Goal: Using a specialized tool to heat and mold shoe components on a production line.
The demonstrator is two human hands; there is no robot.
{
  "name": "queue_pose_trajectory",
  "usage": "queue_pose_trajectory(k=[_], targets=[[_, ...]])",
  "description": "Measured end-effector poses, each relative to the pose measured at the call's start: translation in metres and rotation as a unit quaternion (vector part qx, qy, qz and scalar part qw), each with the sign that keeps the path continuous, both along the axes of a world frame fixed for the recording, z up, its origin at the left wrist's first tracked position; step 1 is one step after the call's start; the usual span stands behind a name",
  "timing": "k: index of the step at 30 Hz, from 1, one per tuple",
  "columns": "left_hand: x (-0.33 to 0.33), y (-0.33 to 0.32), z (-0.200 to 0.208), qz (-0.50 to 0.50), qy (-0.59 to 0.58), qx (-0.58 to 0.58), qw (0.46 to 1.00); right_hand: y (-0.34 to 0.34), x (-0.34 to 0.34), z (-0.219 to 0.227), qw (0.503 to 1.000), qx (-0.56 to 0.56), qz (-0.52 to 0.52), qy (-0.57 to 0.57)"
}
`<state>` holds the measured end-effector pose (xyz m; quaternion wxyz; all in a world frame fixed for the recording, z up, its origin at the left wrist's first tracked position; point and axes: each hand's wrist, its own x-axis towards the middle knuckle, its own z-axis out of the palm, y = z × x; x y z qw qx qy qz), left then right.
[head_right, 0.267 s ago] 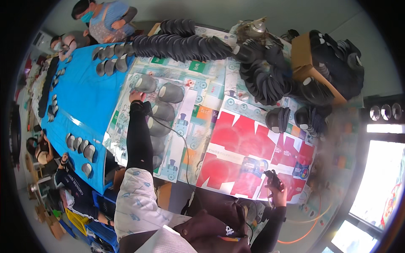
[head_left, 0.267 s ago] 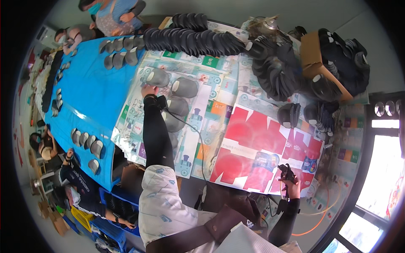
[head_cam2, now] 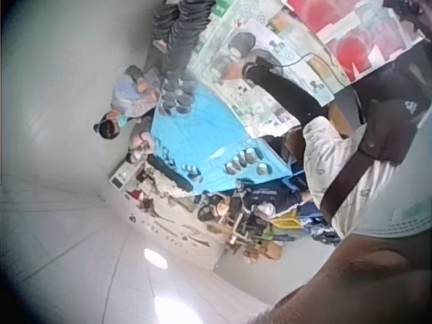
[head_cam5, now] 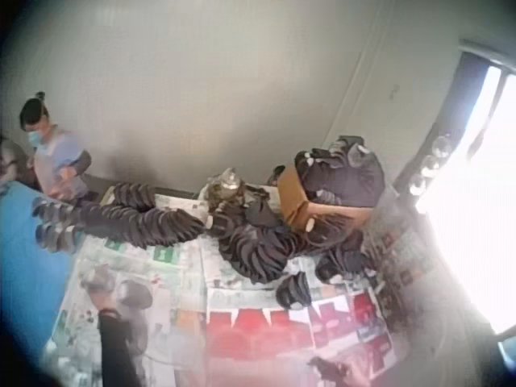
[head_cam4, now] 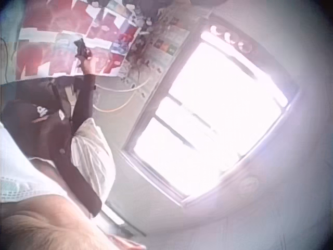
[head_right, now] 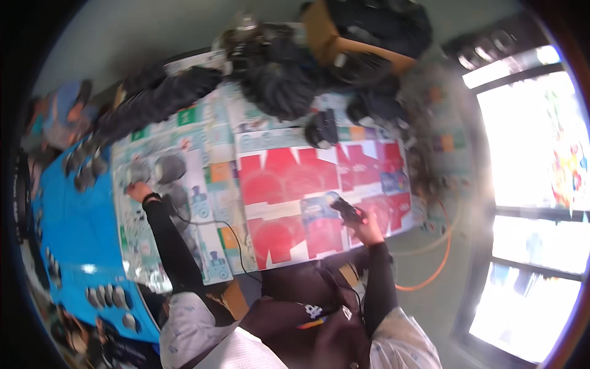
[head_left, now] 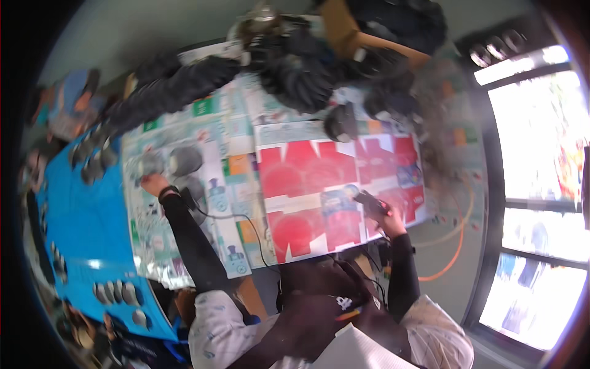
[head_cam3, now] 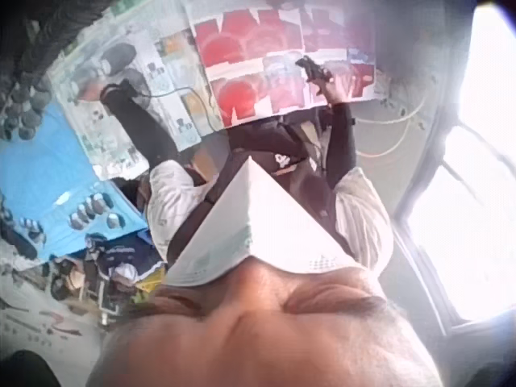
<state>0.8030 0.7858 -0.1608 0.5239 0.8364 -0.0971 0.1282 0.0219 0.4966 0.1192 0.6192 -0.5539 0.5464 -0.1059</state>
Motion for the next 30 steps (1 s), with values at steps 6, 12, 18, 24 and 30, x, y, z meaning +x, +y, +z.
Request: queue_pose_trajectory(k=[6, 12, 18, 24, 30], targets=[[-0.375, -0.332, 0.118, -0.405, -0.004, -0.039, 0.914, -0.002, -0.034, 0.005, 0.997, -0.008, -0.008, 0.073], [-0.497, -0.445, 0.133, -0.564, 0.016, 0.163, 0.810, 0.021, -0.073, 0.031, 0.996, -0.009, -0.062, 0.067], [-0.476, -0.503, 0.099, -0.640, 0.074, 0.161, 0.748, 0.042, -0.109, 0.066, 0.988, 0.025, -0.135, 0.067], [-0.510, -0.496, 0.151, -0.642, -0.001, 0.349, 0.682, 0.028, -0.149, 0.063, 0.987, 0.050, -0.148, 0.033], [-0.515, -0.411, 0.132, -0.549, -0.003, 0.407, 0.730, -0.028, -0.186, -0.007, 0.998, 0.041, -0.044, 0.020]])
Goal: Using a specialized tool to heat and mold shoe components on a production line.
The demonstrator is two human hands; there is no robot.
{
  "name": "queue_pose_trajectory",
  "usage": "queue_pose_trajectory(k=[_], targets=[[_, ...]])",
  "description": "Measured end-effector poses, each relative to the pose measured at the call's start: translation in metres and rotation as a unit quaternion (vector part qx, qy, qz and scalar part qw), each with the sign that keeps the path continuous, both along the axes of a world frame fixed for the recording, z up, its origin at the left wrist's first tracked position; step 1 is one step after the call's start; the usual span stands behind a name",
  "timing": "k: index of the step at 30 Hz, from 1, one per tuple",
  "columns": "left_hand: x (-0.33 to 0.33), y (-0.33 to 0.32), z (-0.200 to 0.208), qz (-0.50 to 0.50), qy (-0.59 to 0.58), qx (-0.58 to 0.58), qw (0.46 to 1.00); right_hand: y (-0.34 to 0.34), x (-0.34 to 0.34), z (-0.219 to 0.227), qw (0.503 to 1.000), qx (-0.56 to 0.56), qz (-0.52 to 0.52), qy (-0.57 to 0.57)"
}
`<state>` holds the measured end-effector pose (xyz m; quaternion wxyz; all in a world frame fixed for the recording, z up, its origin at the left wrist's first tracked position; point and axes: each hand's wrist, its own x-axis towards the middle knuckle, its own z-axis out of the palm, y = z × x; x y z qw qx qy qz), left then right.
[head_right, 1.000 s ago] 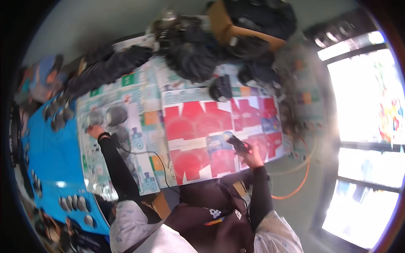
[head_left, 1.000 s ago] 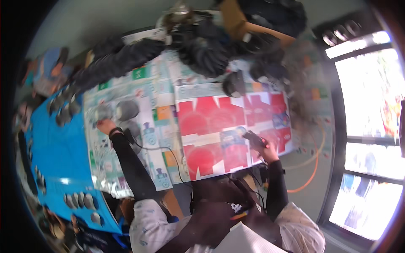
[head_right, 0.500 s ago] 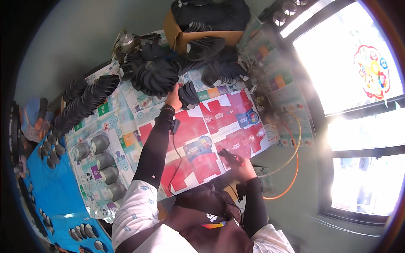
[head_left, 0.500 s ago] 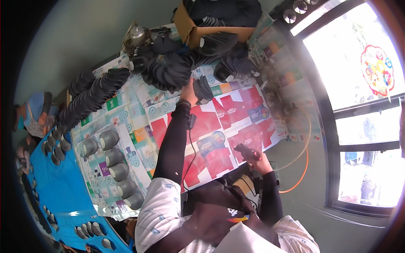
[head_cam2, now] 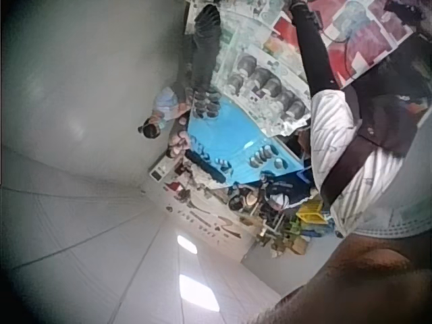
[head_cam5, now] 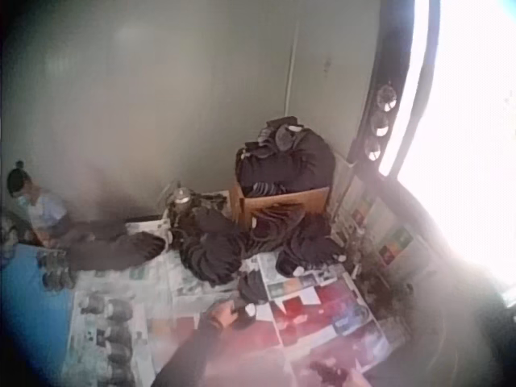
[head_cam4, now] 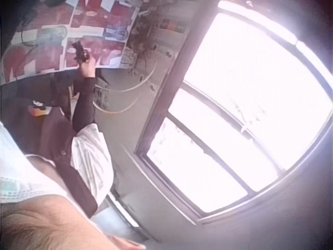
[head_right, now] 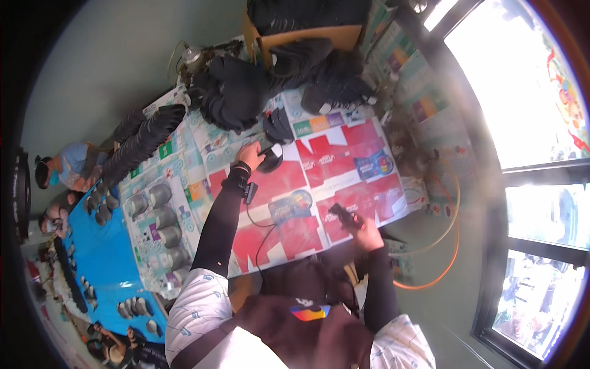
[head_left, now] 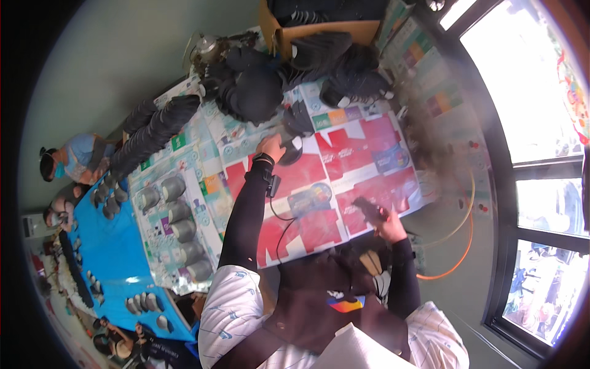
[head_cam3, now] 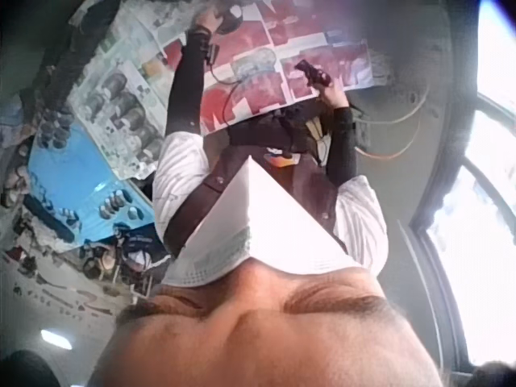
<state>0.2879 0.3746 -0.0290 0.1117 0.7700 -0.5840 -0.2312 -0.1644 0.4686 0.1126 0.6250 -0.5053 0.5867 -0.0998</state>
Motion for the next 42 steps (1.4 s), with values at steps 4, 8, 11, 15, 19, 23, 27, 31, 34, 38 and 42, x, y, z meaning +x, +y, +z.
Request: queue_pose_trajectory(k=[4, 8, 11, 15, 19, 23, 27, 31, 34, 38, 42], targets=[[-0.021, 0.052, 0.028, 0.090, 0.008, -0.154, 0.984, -0.024, -0.006, -0.035, 0.996, -0.067, 0.025, -0.054], [0.020, 0.178, 0.032, 0.299, 0.159, -0.111, 0.934, -0.037, 0.028, -0.015, 0.996, -0.038, 0.046, -0.067], [0.032, 0.284, -0.003, 0.364, 0.163, -0.107, 0.911, -0.038, 0.061, -0.027, 0.988, -0.075, 0.134, -0.001], [-0.005, 0.319, -0.024, 0.342, 0.237, 0.073, 0.906, -0.024, 0.091, -0.025, 0.974, -0.081, 0.213, 0.007], [-0.052, 0.292, -0.040, 0.270, 0.175, 0.065, 0.945, -0.003, 0.123, -0.017, 0.953, -0.134, 0.271, 0.027], [-0.063, 0.269, -0.042, 0.309, 0.125, 0.032, 0.942, 0.014, 0.159, -0.006, 0.951, -0.138, 0.277, 0.013], [-0.064, 0.258, -0.040, 0.315, 0.142, 0.008, 0.939, 0.020, 0.179, -0.016, 0.949, -0.163, 0.268, 0.031], [-0.069, 0.267, -0.048, 0.286, 0.156, 0.046, 0.944, 0.033, 0.190, -0.046, 0.940, -0.168, 0.296, 0.011], [-0.066, 0.276, -0.055, 0.281, 0.180, 0.002, 0.943, 0.039, 0.203, -0.048, 0.931, -0.179, 0.317, 0.012], [-0.050, 0.280, -0.060, 0.300, 0.295, 0.036, 0.906, 0.036, 0.216, -0.041, 0.913, -0.233, 0.322, 0.091], [-0.050, 0.278, -0.060, 0.297, 0.310, 0.047, 0.902, 0.036, 0.210, -0.052, 0.916, -0.220, 0.329, 0.060]])
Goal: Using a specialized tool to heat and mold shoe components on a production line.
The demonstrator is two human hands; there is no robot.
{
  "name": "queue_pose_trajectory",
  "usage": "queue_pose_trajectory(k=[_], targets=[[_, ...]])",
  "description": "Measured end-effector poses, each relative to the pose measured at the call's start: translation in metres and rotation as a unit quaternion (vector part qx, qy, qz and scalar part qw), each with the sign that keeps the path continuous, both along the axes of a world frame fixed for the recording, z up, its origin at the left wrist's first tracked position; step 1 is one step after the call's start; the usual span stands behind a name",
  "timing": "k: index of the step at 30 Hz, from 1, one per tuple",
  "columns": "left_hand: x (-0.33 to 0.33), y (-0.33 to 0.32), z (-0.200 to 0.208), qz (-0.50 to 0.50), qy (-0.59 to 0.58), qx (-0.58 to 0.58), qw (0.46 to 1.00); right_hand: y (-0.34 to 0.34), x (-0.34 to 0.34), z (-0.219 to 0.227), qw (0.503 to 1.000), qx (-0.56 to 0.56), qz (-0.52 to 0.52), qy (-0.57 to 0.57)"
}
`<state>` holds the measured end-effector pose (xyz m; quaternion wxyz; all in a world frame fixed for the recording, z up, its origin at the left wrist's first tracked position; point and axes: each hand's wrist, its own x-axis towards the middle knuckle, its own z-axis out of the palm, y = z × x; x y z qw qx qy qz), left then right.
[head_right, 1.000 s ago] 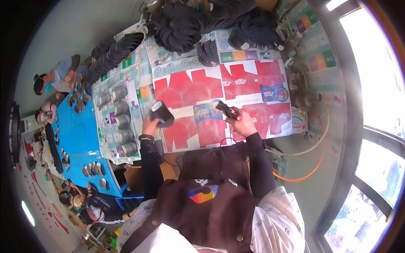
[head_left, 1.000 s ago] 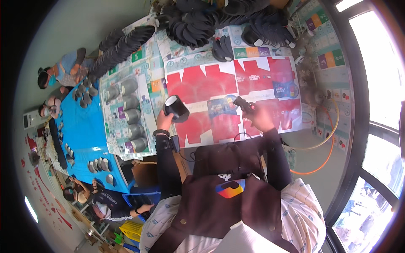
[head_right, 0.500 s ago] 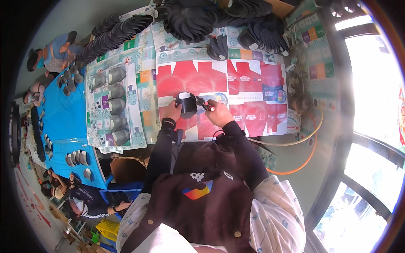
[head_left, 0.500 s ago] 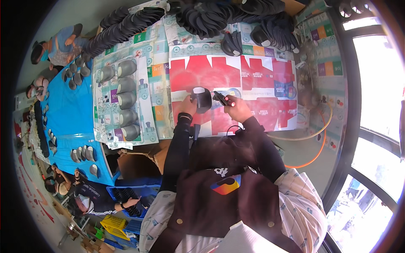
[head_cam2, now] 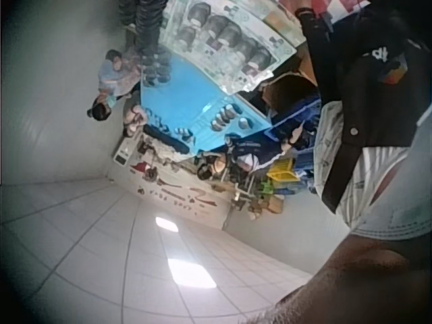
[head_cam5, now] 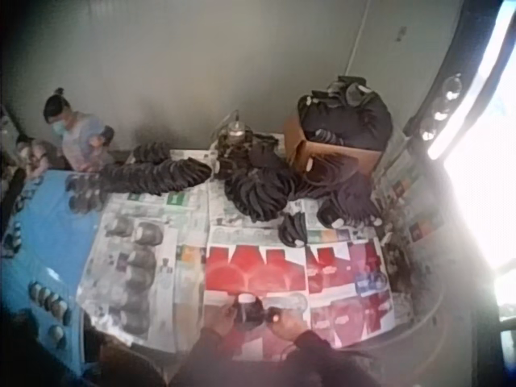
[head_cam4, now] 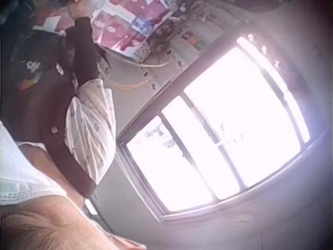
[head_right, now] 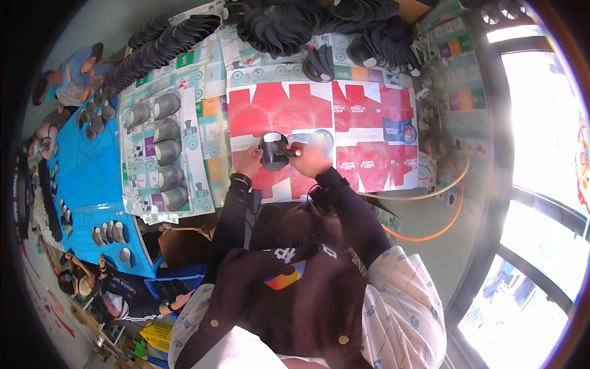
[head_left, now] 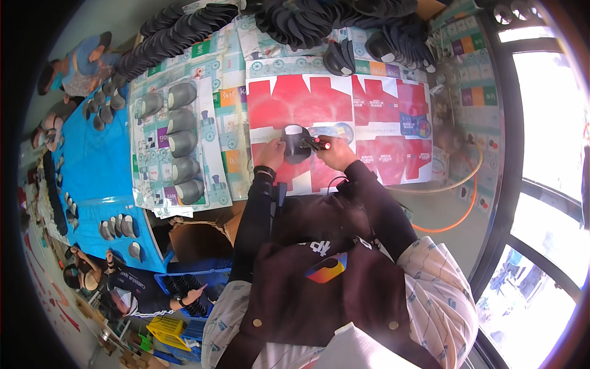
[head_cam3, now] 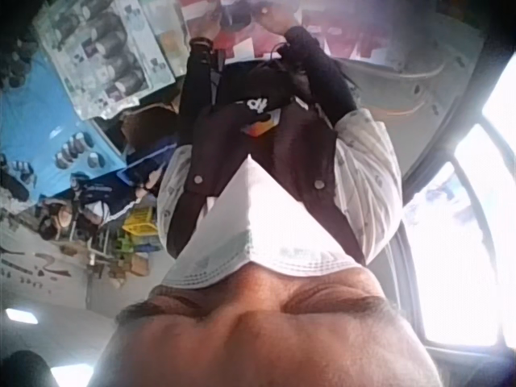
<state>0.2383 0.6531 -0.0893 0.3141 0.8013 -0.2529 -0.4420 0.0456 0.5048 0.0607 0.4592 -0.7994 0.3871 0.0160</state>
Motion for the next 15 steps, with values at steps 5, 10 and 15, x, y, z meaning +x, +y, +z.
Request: queue_pose_trajectory(k=[5, 10, 15], targets=[[-0.002, 0.007, -0.022, 0.028, -0.006, -0.052, 0.998, -0.002, 0.010, 0.001, 0.998, -0.052, -0.024, -0.032], [-0.007, 0.004, -0.022, 0.026, 0.019, -0.065, 0.997, 0.000, -0.001, 0.008, 0.999, -0.034, -0.029, 0.000], [-0.009, 0.000, -0.013, 0.010, 0.004, -0.068, 0.998, -0.002, 0.002, 0.011, 0.997, -0.040, -0.047, -0.036]])
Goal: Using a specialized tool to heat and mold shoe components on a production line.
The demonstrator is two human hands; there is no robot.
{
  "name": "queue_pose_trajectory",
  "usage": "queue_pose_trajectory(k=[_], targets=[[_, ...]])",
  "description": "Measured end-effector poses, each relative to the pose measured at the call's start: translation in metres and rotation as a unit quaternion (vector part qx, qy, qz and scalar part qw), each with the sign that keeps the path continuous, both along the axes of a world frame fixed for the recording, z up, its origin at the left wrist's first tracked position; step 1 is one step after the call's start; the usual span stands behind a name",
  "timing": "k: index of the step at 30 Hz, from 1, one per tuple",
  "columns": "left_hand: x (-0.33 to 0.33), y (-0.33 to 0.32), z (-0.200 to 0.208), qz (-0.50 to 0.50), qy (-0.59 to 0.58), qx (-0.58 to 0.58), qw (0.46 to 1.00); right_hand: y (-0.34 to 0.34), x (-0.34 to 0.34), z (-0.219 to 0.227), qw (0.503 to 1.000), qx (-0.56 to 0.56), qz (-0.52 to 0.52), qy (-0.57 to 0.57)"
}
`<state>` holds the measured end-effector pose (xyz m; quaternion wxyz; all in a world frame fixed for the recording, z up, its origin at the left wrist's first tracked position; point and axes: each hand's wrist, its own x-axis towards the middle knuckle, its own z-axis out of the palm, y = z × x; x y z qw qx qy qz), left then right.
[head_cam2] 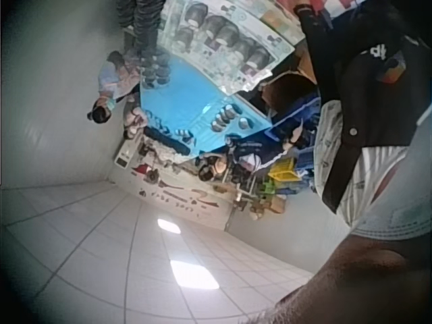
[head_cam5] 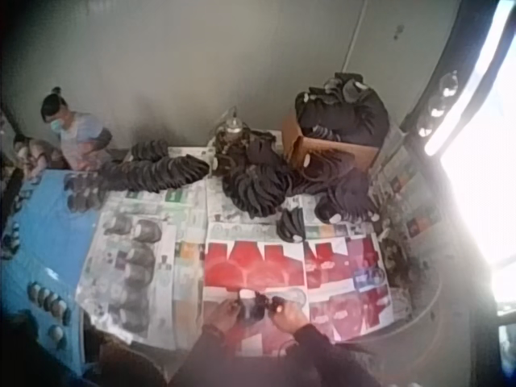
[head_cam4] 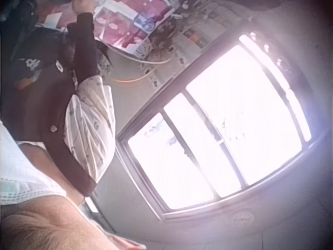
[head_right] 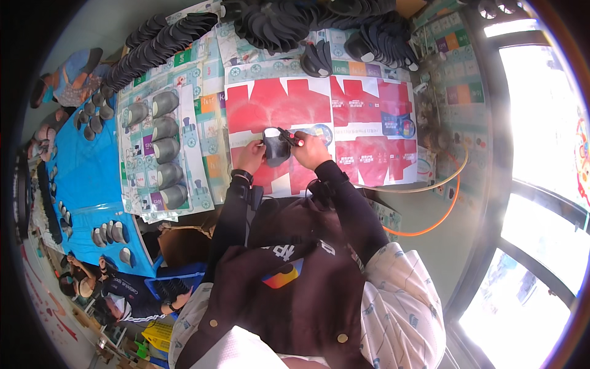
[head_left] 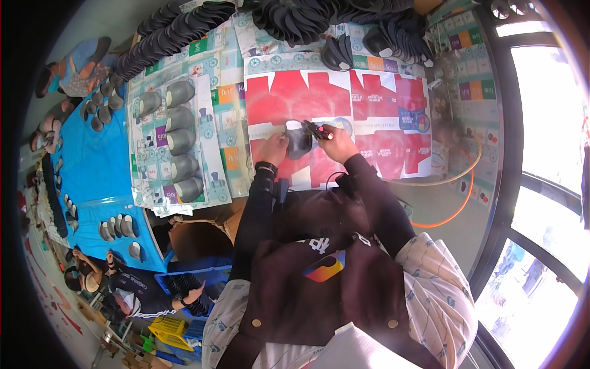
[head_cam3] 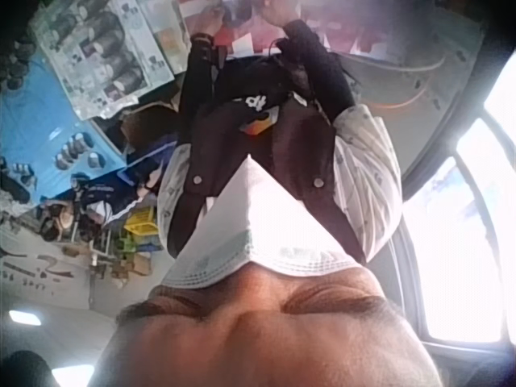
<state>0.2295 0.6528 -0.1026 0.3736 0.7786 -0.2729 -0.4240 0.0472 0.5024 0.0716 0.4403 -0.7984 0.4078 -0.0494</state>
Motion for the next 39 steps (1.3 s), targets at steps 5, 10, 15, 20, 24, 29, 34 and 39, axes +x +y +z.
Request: queue_pose_trajectory(k=[5, 10, 15, 20, 24, 29, 34, 39], targets=[[0.004, 0.002, -0.007, 0.008, -0.006, -0.010, 1.000, 0.001, -0.012, -0.003, 0.999, -0.036, -0.001, 0.021], [0.005, -0.003, -0.003, -0.008, -0.004, 0.005, 1.000, 0.007, -0.015, -0.007, 1.000, 0.024, 0.008, 0.017], [0.003, -0.002, 0.020, -0.002, 0.059, 0.024, 0.998, 0.002, -0.010, 0.000, 0.998, -0.059, -0.002, 0.013], [0.003, -0.005, 0.034, 0.021, 0.105, 0.022, 0.994, 0.008, -0.025, -0.008, 0.999, 0.030, 0.023, 0.021], [0.008, 0.002, 0.025, 0.060, 0.168, 0.019, 0.984, 0.012, -0.011, -0.007, 0.999, 0.047, 0.003, 0.011], [0.008, 0.004, 0.015, 0.068, 0.157, 0.007, 0.985, 0.005, -0.019, -0.008, 0.991, 0.097, 0.076, 0.056], [0.003, 0.001, 0.021, 0.085, 0.189, -0.007, 0.978, 0.002, -0.022, -0.005, 0.993, 0.101, 0.026, 0.060], [0.008, 0.003, 0.025, 0.062, 0.141, 0.034, 0.987, 0.014, -0.018, -0.001, 0.978, 0.161, 0.062, 0.116]])
